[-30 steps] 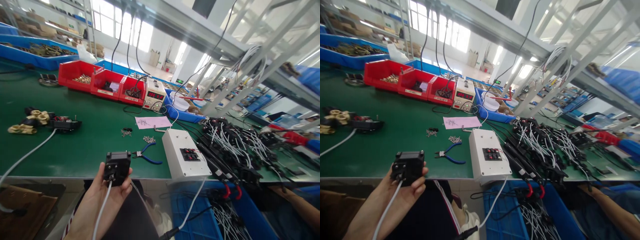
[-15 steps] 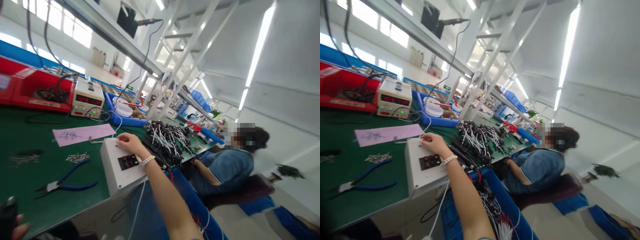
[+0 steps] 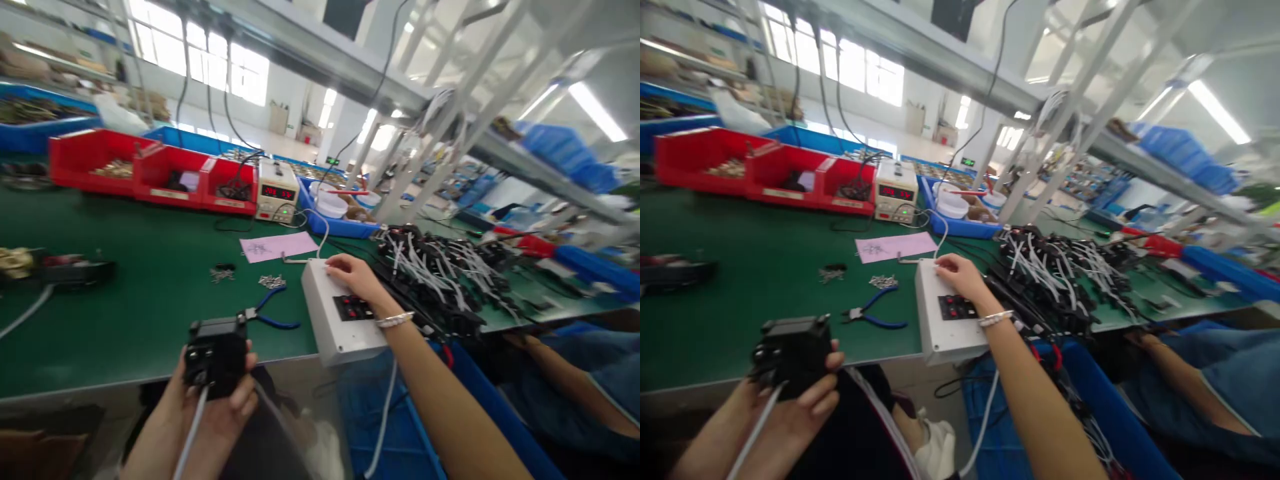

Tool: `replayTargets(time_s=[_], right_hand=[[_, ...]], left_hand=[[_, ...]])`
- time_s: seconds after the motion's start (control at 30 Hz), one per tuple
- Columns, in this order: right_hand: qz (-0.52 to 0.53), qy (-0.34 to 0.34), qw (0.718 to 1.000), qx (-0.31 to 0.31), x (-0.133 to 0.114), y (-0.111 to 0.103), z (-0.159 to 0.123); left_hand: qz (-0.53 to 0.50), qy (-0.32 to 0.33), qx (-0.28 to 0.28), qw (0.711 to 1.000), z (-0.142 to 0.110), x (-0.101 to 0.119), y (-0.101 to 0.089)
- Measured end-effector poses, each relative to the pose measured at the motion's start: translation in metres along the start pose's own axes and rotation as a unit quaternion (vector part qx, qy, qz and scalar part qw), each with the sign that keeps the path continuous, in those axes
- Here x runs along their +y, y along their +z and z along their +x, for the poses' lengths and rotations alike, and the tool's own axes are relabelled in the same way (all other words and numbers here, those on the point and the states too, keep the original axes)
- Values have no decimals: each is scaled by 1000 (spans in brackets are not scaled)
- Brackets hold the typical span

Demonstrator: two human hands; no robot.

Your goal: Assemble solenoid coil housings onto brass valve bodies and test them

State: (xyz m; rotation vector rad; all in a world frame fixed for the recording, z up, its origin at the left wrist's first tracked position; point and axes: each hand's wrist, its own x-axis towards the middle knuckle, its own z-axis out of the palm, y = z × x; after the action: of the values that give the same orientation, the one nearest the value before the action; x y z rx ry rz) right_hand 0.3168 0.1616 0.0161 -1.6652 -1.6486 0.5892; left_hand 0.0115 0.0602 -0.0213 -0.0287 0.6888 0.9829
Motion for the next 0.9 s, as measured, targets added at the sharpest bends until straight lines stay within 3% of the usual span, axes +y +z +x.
replayTargets(time_s=[0.13,0.33,0.47,0.53,0.6,0.67,0.77,0.9], right_hand=[[19,-5,1000,3,5,1,5],[-17,12,999,24,0,2,8],[-37,21,999,26,-3,3,10],[-40,24,999,23,-6,2,10],[-44,29,998,21,-9,1,9],[-52,35,998,20,-13,-1,9],[-68,47,996,21,-17,-2,9],[-93,65,993,35,-21,-4,12]], left_hand=[[-10,27,-7,1000,-8,-8,17],[-46,-24,-79,995,-11,-8,12],[-44,-30,-94,994,-14,-7,13],[15,-4,-93,996,-13,-9,11],[152,77,-78,982,-6,-11,6],[292,177,-51,939,7,-8,-1],[409,307,9,859,33,8,-15],[547,432,90,712,62,35,-27]])
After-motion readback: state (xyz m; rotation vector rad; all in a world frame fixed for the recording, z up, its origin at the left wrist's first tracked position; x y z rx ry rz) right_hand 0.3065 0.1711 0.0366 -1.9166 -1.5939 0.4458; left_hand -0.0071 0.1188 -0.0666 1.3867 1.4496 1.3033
